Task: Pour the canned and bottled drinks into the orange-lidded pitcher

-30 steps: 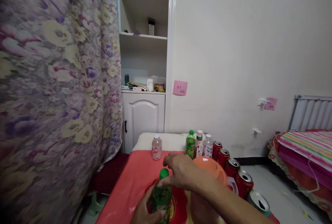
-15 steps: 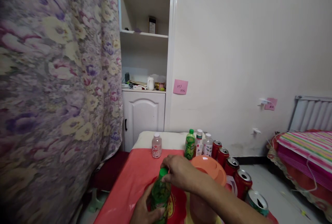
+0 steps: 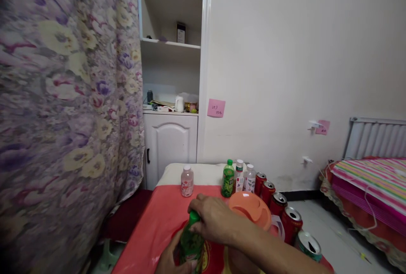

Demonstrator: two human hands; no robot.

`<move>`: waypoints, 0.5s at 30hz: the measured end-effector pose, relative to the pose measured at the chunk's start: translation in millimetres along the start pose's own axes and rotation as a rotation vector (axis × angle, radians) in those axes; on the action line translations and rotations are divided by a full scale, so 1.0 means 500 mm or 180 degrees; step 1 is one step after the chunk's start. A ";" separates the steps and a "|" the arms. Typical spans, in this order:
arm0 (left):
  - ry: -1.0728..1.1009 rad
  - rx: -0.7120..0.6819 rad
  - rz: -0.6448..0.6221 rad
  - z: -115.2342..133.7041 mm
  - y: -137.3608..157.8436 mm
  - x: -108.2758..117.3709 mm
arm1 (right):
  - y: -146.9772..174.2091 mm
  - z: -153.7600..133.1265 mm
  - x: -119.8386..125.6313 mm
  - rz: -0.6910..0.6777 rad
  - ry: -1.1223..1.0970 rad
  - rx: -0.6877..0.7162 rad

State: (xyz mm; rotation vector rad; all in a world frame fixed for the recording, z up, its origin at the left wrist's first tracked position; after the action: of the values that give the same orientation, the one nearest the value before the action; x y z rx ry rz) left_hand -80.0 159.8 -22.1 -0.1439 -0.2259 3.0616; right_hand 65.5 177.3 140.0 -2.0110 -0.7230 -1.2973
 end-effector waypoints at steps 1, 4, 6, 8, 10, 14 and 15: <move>0.0028 0.0015 -0.0011 -0.004 -0.001 0.000 | -0.003 -0.001 0.000 -0.0023 0.0025 0.0020; 0.0139 0.0052 -0.0045 -0.013 -0.004 0.000 | -0.014 0.000 -0.004 -0.0115 0.0091 0.0089; 0.0130 0.0093 -0.0013 -0.020 -0.006 0.002 | -0.023 0.004 -0.006 -0.0190 0.0131 0.0152; 0.0054 0.0076 0.0065 -0.025 -0.009 0.008 | -0.035 0.010 -0.003 -0.0234 0.0174 0.0211; -0.0085 -0.0051 0.0213 -0.029 -0.012 0.021 | -0.050 0.021 0.009 -0.0227 0.0237 0.0239; -0.0404 0.0002 0.0686 -0.044 -0.013 0.060 | -0.086 0.059 0.057 -0.0107 0.0427 0.0157; -0.0419 0.0079 0.0730 -0.050 -0.012 0.067 | -0.096 0.071 0.070 -0.0074 0.0486 0.0117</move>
State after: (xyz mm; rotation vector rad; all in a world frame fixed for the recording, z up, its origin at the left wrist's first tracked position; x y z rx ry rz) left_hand -110.4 172.1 -48.7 0.0366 -0.1905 3.3045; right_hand 63.6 239.1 171.5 -1.8563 -0.6948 -1.4232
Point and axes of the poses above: each hand's wrist, its own y-axis away from the middle knuckle, its own x-axis out of the back of the hand, z = x × y, the point moved 4 cm from there along -y, towards the middle knuckle, and after that the axes turned 5 degrees about x, right-handed, at the moved point
